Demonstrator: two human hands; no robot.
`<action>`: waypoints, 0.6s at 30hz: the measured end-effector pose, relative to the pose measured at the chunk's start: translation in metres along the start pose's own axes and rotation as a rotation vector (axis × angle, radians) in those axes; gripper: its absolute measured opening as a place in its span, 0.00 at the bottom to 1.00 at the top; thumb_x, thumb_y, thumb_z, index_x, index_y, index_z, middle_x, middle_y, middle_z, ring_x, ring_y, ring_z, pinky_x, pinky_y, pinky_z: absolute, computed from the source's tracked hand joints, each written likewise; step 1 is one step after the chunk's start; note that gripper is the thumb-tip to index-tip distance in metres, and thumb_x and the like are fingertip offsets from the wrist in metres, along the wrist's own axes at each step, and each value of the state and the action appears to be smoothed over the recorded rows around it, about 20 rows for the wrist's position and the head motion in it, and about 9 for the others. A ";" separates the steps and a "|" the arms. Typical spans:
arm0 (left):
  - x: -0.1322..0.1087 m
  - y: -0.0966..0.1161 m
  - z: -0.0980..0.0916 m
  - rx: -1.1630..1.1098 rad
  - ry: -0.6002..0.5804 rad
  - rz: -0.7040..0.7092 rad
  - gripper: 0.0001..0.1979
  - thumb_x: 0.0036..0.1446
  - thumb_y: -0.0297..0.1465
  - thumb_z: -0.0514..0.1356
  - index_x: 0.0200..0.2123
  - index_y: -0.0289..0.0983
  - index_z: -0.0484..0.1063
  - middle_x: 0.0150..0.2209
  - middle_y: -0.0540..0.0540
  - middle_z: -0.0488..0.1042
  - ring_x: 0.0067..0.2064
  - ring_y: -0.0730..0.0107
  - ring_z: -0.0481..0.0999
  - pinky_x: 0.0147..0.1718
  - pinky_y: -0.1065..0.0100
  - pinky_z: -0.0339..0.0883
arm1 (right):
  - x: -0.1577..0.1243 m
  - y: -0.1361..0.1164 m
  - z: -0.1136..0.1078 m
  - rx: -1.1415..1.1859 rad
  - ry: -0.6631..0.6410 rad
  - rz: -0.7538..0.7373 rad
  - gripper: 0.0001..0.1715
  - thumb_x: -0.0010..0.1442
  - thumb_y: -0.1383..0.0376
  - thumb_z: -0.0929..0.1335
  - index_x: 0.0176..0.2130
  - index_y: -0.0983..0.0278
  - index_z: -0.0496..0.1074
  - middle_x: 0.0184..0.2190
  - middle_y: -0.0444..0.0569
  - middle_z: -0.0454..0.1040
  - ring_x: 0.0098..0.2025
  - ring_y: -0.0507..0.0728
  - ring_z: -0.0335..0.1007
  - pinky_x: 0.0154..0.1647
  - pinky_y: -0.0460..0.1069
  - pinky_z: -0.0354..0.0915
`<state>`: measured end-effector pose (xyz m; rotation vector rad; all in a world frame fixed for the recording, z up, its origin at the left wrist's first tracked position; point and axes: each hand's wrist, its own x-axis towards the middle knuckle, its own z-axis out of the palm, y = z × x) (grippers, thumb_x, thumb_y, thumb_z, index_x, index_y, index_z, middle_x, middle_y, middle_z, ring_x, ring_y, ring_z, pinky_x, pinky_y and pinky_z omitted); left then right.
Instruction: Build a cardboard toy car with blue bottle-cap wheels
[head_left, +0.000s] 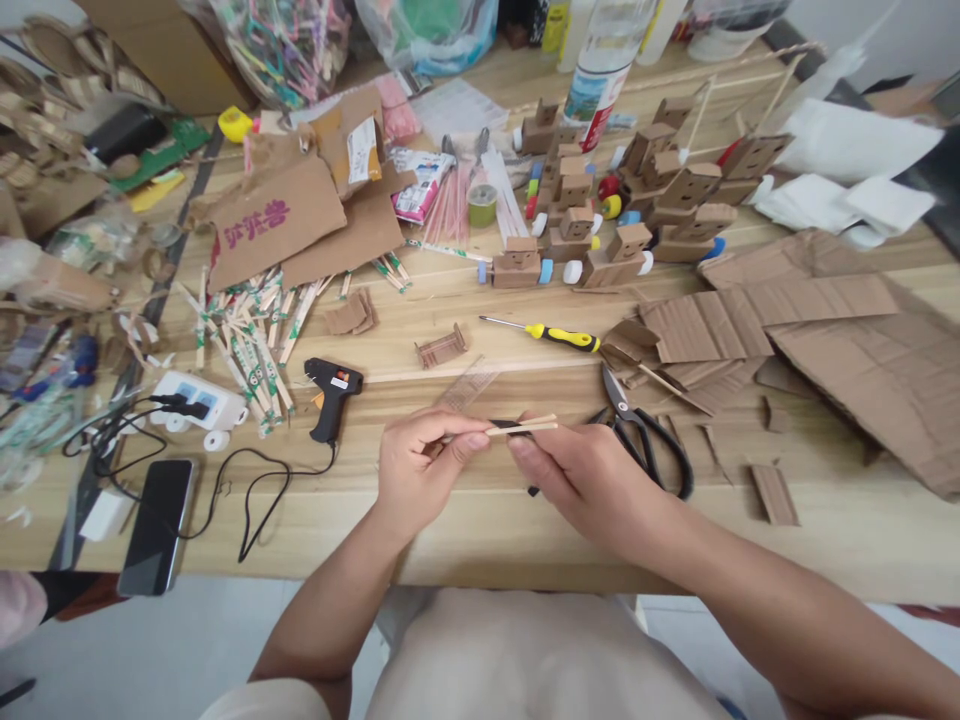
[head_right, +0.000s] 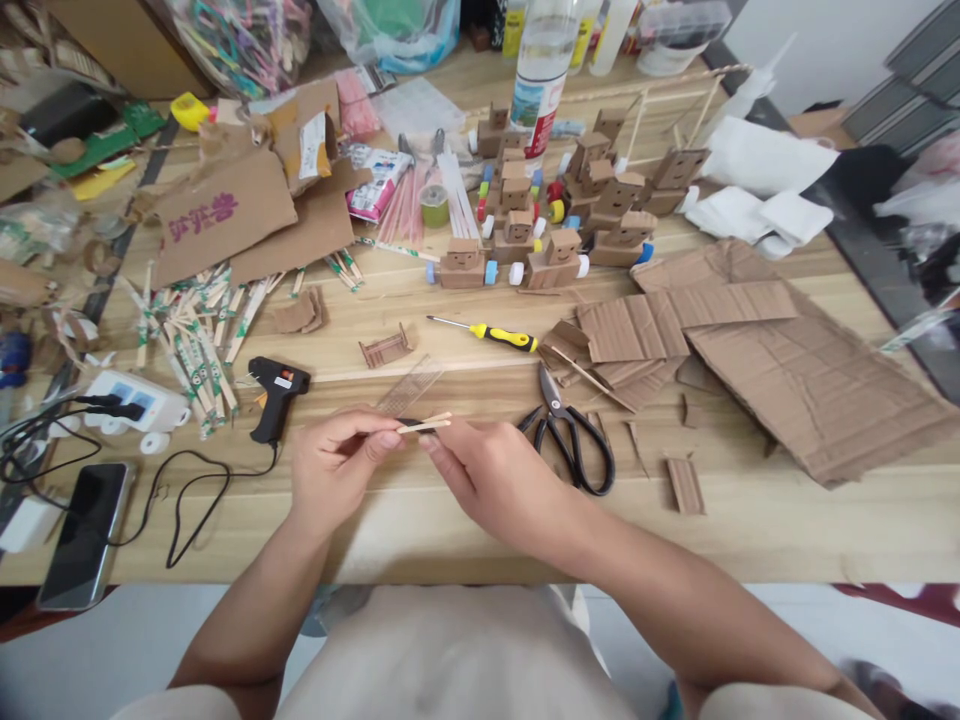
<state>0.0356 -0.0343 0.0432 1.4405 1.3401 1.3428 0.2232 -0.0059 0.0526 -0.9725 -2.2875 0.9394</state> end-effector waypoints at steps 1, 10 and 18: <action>0.000 0.000 0.000 -0.011 -0.005 0.001 0.15 0.59 0.45 0.70 0.28 0.39 0.85 0.25 0.44 0.84 0.25 0.69 0.81 0.25 0.72 0.72 | 0.001 -0.001 -0.002 0.102 -0.052 0.027 0.26 0.76 0.60 0.55 0.25 0.58 0.59 0.18 0.41 0.65 0.20 0.51 0.61 0.25 0.47 0.56; -0.001 -0.002 0.000 -0.083 -0.016 0.012 0.15 0.58 0.46 0.70 0.30 0.40 0.86 0.25 0.44 0.84 0.25 0.71 0.82 0.25 0.75 0.73 | 0.009 -0.003 -0.010 0.524 -0.270 0.132 0.37 0.77 0.47 0.54 0.20 0.59 0.58 0.14 0.39 0.61 0.19 0.49 0.55 0.26 0.46 0.57; 0.000 -0.002 0.001 -0.047 -0.005 0.007 0.19 0.58 0.49 0.68 0.28 0.40 0.85 0.26 0.43 0.85 0.26 0.69 0.82 0.26 0.72 0.74 | -0.001 0.006 0.004 -0.211 0.103 -0.179 0.25 0.77 0.66 0.55 0.29 0.61 0.67 0.24 0.47 0.76 0.23 0.53 0.70 0.25 0.48 0.58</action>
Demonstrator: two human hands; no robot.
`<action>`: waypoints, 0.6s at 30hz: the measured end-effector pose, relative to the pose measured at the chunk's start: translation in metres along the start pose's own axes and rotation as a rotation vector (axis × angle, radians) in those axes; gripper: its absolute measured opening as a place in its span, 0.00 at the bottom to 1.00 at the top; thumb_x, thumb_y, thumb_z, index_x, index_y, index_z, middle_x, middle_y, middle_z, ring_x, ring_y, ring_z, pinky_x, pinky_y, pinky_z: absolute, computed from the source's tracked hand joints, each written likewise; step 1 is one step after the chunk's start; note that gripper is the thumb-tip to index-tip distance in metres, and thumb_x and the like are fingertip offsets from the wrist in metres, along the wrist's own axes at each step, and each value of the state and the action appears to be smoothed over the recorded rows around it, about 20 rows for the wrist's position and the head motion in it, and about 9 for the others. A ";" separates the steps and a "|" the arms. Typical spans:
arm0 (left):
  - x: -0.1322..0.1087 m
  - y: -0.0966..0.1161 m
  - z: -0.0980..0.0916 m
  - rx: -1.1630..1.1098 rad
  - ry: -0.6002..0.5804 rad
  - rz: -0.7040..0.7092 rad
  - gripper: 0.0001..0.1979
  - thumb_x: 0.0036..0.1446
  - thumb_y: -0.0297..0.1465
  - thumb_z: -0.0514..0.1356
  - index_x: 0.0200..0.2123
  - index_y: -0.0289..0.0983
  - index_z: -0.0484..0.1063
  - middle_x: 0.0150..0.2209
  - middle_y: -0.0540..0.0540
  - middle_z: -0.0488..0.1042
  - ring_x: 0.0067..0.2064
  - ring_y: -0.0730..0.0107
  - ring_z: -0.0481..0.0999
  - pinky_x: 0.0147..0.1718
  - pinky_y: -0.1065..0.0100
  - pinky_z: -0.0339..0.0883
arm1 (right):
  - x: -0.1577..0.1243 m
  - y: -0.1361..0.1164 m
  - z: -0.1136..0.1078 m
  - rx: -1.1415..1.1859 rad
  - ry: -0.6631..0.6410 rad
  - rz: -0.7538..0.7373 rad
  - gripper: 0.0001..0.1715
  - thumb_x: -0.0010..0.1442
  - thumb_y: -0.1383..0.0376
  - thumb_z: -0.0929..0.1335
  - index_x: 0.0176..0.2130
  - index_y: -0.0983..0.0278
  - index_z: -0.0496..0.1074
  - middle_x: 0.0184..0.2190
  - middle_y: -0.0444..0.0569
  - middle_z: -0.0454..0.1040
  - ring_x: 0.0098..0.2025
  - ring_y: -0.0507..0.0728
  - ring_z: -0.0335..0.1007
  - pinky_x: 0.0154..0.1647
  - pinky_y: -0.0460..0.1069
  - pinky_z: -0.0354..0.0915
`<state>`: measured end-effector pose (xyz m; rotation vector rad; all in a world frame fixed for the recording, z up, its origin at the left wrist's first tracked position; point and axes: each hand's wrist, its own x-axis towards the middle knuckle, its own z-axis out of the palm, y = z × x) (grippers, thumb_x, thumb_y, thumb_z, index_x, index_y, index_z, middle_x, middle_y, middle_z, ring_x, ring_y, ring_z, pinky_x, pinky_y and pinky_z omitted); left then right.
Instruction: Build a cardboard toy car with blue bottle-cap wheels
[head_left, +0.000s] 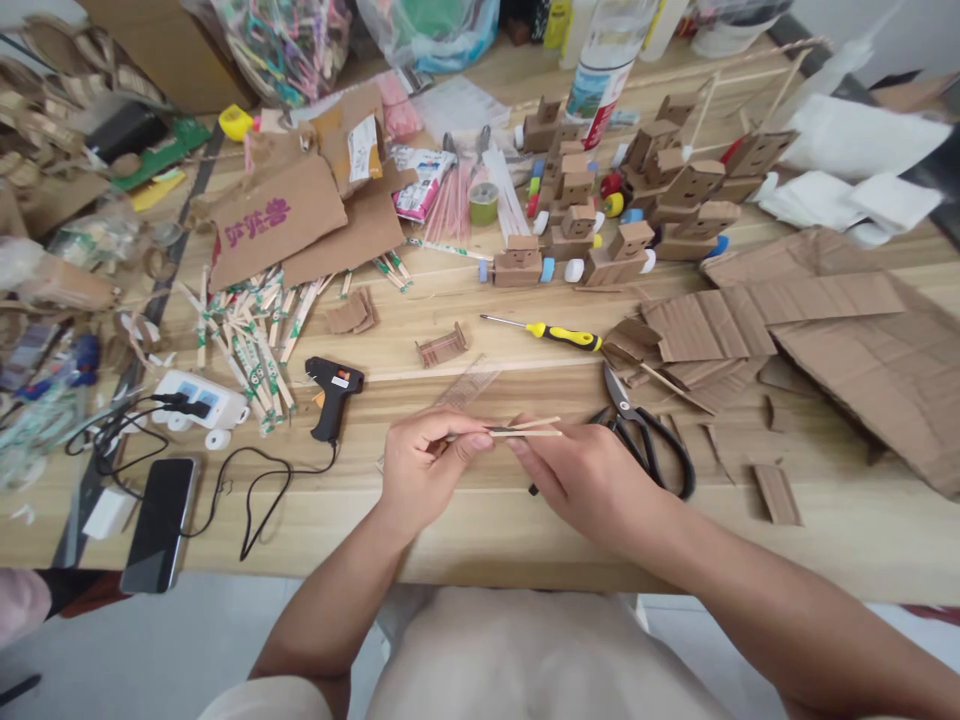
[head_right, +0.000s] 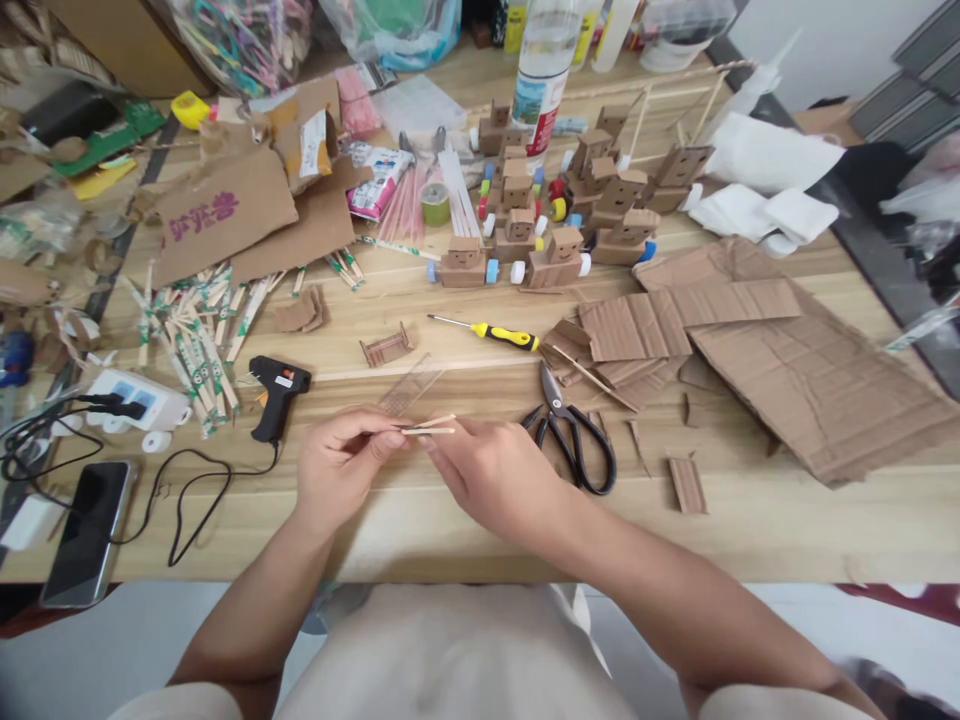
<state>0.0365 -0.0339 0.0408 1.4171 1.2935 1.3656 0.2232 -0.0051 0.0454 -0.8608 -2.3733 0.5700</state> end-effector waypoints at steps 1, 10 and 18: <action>0.000 0.000 0.001 0.000 0.001 -0.008 0.19 0.58 0.49 0.68 0.28 0.40 0.85 0.27 0.43 0.85 0.27 0.68 0.83 0.26 0.72 0.74 | -0.002 0.000 0.002 -0.074 0.026 -0.035 0.25 0.76 0.68 0.55 0.31 0.62 0.69 0.25 0.48 0.78 0.24 0.53 0.72 0.26 0.48 0.59; -0.001 0.002 0.003 0.027 0.029 -0.054 0.15 0.56 0.46 0.71 0.28 0.41 0.85 0.27 0.44 0.85 0.27 0.67 0.83 0.25 0.71 0.74 | -0.002 -0.004 0.003 -0.211 0.004 -0.024 0.22 0.73 0.73 0.56 0.32 0.61 0.70 0.23 0.46 0.75 0.21 0.52 0.67 0.22 0.48 0.53; 0.001 -0.002 0.000 -0.044 0.010 -0.124 0.15 0.56 0.46 0.71 0.35 0.40 0.86 0.32 0.42 0.87 0.26 0.68 0.82 0.25 0.72 0.75 | 0.003 -0.003 -0.003 0.066 -0.010 0.166 0.23 0.75 0.64 0.55 0.26 0.57 0.53 0.16 0.39 0.60 0.16 0.50 0.53 0.21 0.47 0.51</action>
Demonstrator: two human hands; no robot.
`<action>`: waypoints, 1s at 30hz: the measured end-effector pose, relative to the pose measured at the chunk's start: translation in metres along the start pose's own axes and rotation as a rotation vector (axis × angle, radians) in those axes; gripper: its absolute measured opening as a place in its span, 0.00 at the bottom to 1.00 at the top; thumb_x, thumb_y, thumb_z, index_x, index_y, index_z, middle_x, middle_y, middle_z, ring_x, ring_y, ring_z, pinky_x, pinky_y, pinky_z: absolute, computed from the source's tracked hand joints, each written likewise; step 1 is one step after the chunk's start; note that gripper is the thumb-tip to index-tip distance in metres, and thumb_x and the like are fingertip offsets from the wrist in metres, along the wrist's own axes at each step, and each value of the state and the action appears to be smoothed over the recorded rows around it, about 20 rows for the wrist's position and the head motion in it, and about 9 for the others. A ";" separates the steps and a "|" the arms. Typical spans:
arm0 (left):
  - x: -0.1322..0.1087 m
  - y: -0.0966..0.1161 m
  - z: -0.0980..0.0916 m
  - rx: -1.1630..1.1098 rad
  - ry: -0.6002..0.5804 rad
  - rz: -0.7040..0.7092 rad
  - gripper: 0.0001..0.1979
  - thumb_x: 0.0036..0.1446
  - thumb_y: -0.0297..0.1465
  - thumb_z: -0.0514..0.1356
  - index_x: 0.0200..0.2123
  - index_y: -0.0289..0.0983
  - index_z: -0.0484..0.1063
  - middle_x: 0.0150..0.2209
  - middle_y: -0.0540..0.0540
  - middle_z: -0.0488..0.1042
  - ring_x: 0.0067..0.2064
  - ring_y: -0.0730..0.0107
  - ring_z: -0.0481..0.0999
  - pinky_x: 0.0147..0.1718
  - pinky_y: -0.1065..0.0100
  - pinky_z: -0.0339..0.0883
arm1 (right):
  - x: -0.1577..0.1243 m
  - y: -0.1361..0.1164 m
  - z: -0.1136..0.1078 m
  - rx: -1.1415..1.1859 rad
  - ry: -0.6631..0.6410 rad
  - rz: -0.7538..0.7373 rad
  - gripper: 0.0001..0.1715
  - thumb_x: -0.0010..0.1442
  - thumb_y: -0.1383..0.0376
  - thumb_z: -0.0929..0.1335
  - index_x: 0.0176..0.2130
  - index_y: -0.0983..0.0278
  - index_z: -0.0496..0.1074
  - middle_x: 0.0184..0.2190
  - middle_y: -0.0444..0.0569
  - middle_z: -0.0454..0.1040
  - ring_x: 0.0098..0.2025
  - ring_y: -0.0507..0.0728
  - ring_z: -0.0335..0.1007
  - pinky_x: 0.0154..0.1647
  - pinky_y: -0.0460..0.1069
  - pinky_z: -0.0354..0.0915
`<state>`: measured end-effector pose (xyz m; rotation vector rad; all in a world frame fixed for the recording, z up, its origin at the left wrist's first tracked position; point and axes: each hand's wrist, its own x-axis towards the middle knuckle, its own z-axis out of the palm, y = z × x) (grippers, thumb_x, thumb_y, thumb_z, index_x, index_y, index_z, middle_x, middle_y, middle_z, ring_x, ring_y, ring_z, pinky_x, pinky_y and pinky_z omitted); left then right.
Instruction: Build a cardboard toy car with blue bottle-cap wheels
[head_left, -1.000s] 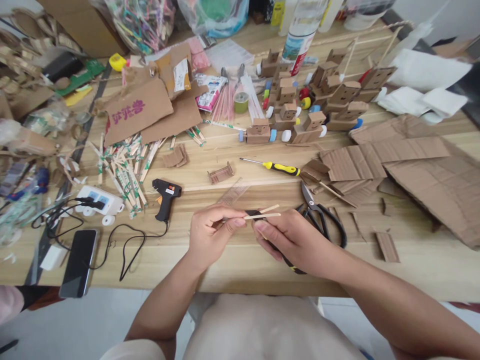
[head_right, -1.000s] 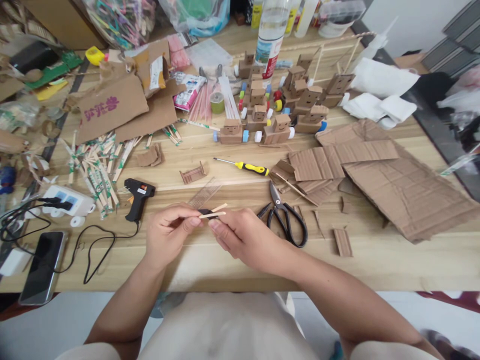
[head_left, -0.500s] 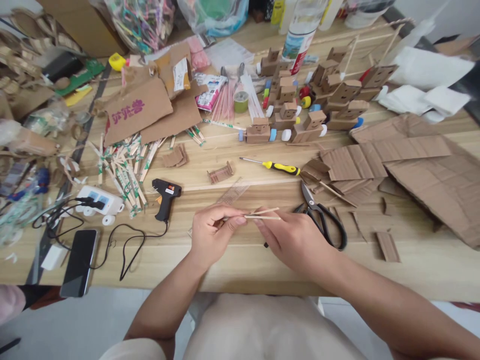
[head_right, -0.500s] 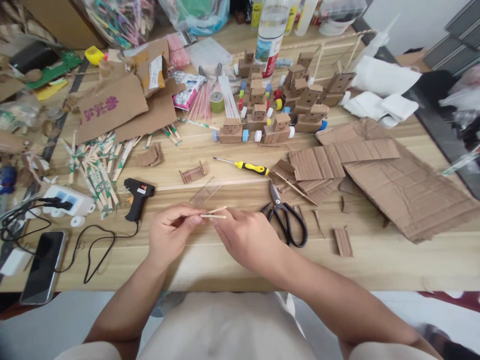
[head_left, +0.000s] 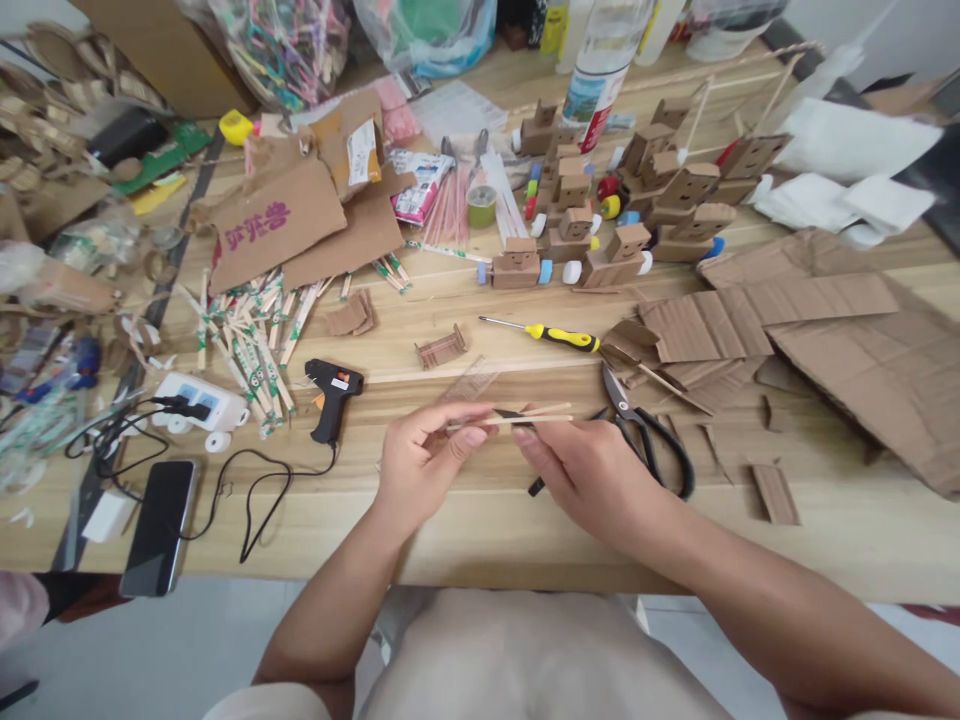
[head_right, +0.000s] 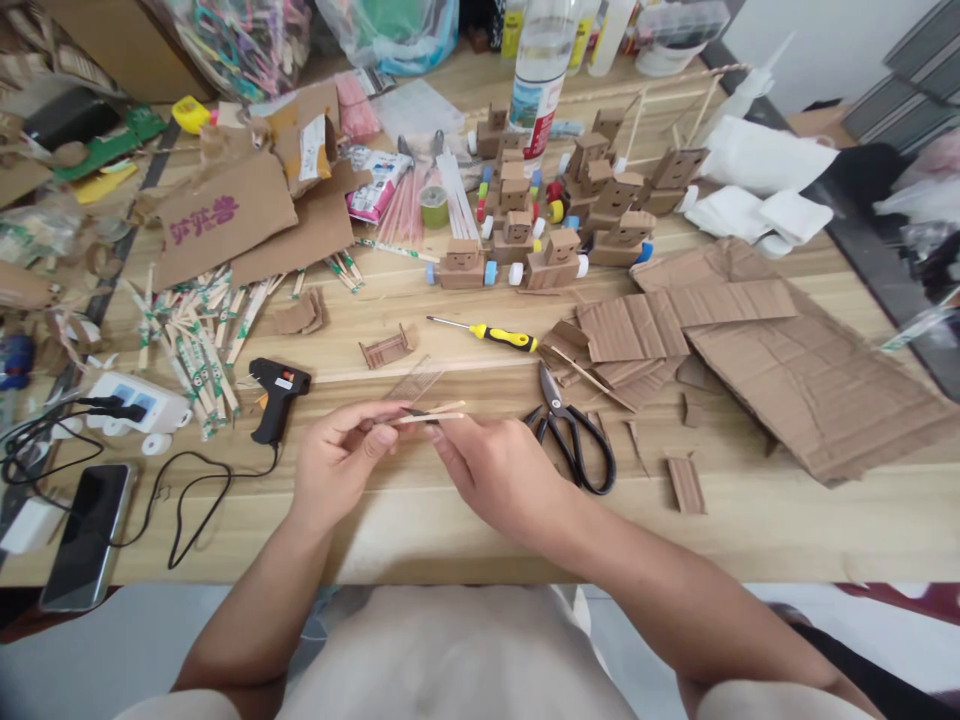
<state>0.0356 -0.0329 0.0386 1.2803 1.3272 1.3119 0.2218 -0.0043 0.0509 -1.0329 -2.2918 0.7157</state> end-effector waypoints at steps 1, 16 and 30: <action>0.001 0.000 -0.001 0.005 -0.002 0.007 0.14 0.57 0.44 0.71 0.36 0.41 0.87 0.32 0.43 0.87 0.27 0.69 0.82 0.25 0.72 0.75 | 0.001 0.000 -0.001 0.006 0.013 0.015 0.23 0.75 0.63 0.55 0.26 0.57 0.51 0.16 0.38 0.59 0.16 0.50 0.52 0.21 0.47 0.51; 0.000 0.002 -0.001 0.133 -0.015 0.104 0.10 0.59 0.39 0.69 0.30 0.41 0.86 0.24 0.47 0.83 0.23 0.71 0.78 0.23 0.72 0.71 | 0.002 0.002 -0.009 0.185 -0.107 0.105 0.24 0.75 0.59 0.55 0.25 0.57 0.53 0.17 0.39 0.61 0.18 0.50 0.56 0.23 0.47 0.53; -0.002 0.003 -0.001 0.130 -0.033 0.128 0.16 0.61 0.46 0.67 0.31 0.40 0.86 0.24 0.46 0.83 0.24 0.70 0.80 0.25 0.71 0.72 | 0.003 0.000 -0.008 0.295 -0.149 0.112 0.28 0.76 0.56 0.55 0.24 0.58 0.57 0.17 0.40 0.63 0.20 0.50 0.57 0.24 0.47 0.53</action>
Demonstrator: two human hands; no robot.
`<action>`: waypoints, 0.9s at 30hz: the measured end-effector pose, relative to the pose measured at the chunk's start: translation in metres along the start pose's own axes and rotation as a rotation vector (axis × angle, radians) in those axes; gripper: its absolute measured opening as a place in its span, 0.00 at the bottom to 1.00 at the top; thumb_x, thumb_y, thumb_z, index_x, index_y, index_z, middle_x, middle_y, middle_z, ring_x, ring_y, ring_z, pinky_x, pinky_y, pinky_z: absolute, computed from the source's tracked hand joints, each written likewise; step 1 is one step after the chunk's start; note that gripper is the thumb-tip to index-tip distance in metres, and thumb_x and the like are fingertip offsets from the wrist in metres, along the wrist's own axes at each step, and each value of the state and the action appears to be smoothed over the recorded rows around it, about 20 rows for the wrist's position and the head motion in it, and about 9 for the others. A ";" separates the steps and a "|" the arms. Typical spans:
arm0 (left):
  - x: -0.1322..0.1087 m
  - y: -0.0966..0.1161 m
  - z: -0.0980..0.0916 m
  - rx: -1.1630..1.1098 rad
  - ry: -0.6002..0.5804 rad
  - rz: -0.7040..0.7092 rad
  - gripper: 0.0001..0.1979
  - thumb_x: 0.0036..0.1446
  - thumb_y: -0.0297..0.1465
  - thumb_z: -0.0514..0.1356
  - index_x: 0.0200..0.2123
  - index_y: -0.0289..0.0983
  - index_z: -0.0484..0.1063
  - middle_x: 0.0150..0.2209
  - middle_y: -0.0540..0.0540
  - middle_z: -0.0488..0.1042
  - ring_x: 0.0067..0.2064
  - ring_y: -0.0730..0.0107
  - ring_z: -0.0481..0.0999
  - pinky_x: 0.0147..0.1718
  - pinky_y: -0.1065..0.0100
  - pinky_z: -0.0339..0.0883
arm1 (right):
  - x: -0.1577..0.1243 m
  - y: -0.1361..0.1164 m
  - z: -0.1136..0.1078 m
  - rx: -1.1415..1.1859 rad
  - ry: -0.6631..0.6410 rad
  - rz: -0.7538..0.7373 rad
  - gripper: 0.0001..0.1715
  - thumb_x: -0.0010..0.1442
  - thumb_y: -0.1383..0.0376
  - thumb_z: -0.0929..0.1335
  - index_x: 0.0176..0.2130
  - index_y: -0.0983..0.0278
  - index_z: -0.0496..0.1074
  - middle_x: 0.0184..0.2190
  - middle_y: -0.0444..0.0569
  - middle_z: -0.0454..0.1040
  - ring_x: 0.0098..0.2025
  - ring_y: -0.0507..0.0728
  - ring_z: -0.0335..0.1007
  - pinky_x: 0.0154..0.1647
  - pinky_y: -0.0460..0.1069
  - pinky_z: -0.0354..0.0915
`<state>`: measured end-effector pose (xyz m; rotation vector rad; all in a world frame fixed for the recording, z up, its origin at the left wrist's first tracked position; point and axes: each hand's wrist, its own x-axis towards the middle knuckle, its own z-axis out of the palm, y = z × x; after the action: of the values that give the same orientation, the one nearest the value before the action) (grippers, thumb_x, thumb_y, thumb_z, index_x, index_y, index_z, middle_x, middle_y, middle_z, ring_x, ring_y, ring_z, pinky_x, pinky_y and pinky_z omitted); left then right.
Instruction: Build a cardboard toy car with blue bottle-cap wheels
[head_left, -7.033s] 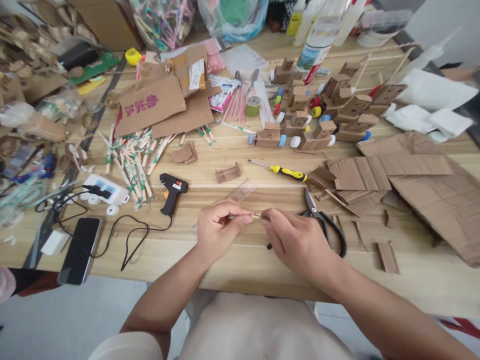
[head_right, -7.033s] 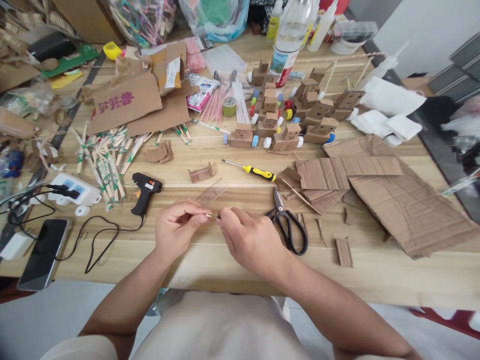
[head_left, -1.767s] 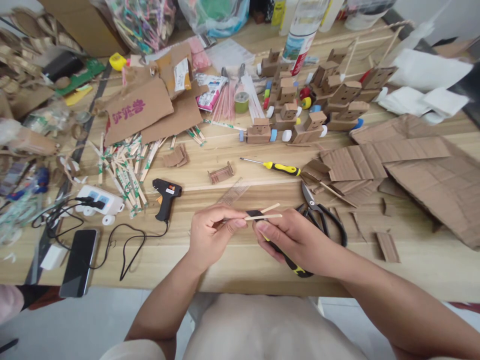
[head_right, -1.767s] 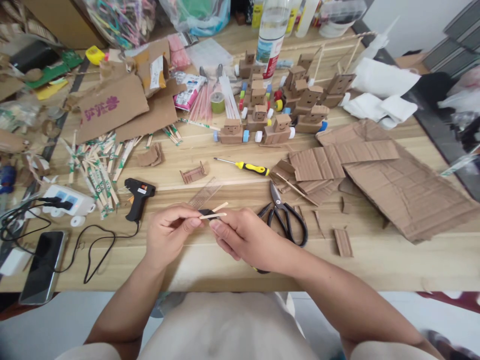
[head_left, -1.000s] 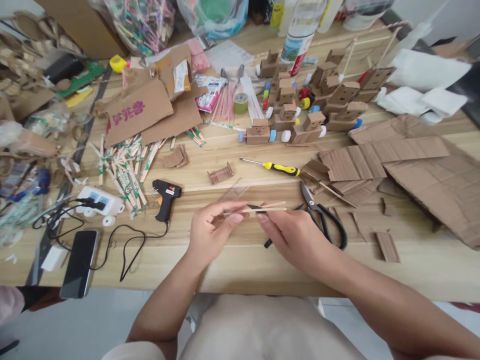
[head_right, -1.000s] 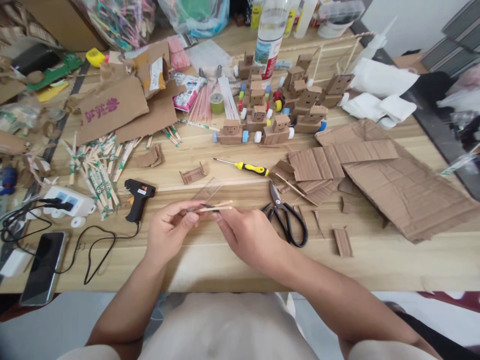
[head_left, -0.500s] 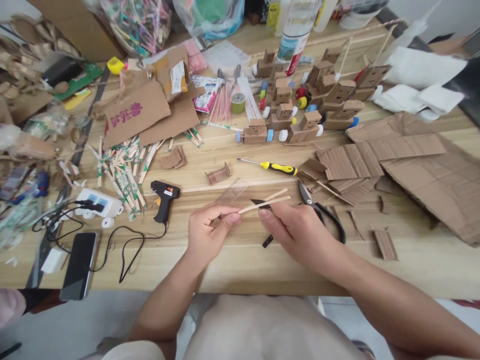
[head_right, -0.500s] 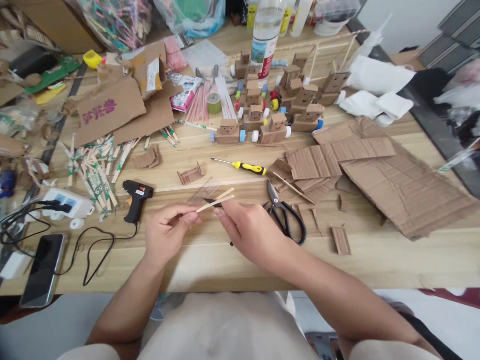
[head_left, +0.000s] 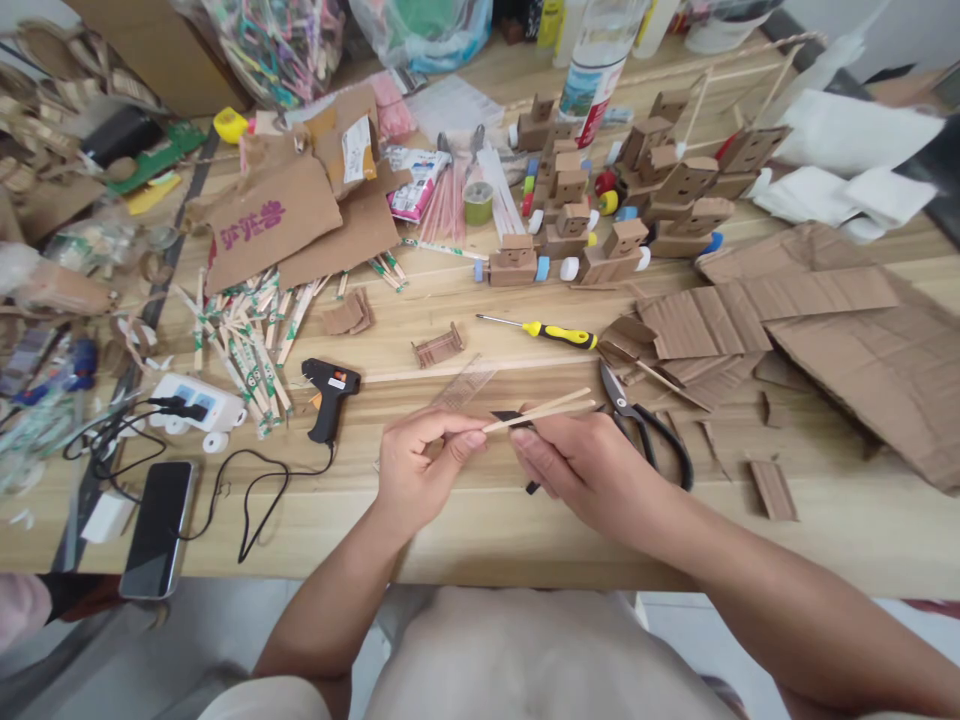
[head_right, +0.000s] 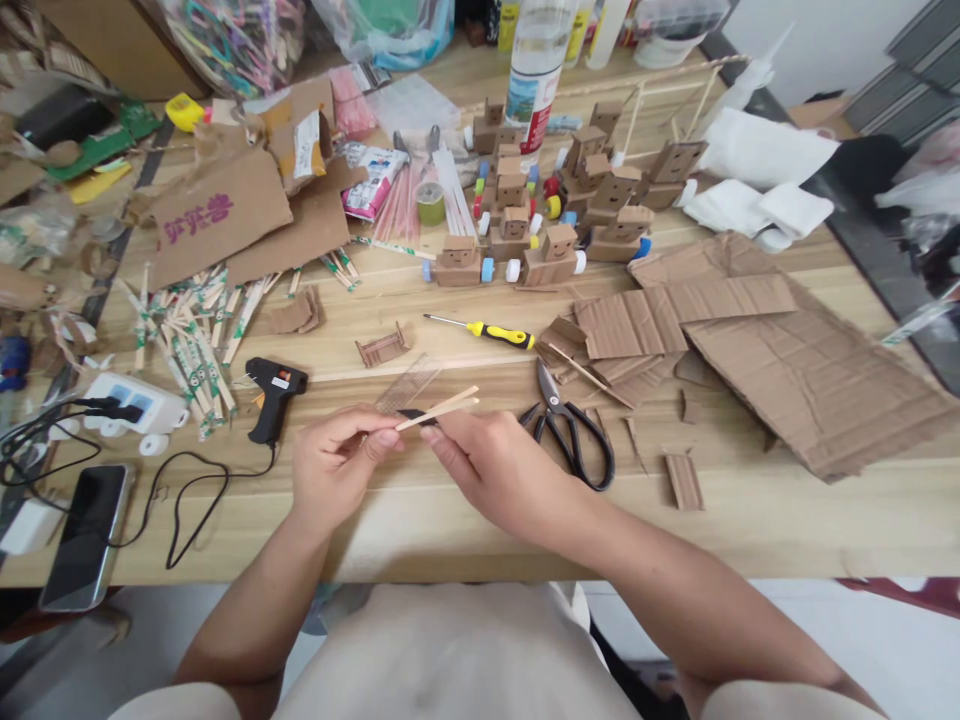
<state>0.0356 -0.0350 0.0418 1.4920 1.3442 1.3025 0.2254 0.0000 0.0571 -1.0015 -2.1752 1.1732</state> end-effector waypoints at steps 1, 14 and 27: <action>0.000 0.000 0.000 -0.002 -0.011 -0.008 0.17 0.61 0.47 0.67 0.31 0.40 0.86 0.24 0.45 0.83 0.24 0.69 0.80 0.25 0.71 0.72 | 0.001 -0.001 -0.002 0.090 -0.066 0.026 0.30 0.76 0.54 0.55 0.23 0.58 0.57 0.16 0.40 0.62 0.20 0.50 0.57 0.25 0.47 0.55; 0.001 -0.002 0.000 0.038 0.003 0.044 0.17 0.62 0.46 0.66 0.30 0.40 0.85 0.24 0.46 0.83 0.24 0.69 0.79 0.26 0.70 0.72 | 0.000 0.007 0.000 -0.185 0.022 -0.084 0.30 0.77 0.57 0.54 0.24 0.59 0.61 0.17 0.42 0.67 0.18 0.51 0.57 0.23 0.48 0.53; -0.001 -0.003 0.003 0.033 0.054 0.052 0.18 0.62 0.46 0.66 0.30 0.40 0.85 0.24 0.46 0.83 0.25 0.70 0.80 0.26 0.71 0.73 | -0.003 0.001 0.009 -0.427 0.209 -0.259 0.25 0.76 0.69 0.55 0.27 0.60 0.65 0.19 0.41 0.70 0.18 0.50 0.62 0.21 0.46 0.53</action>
<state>0.0380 -0.0353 0.0383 1.5335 1.3760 1.3682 0.2216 -0.0061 0.0513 -0.9196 -2.3425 0.4728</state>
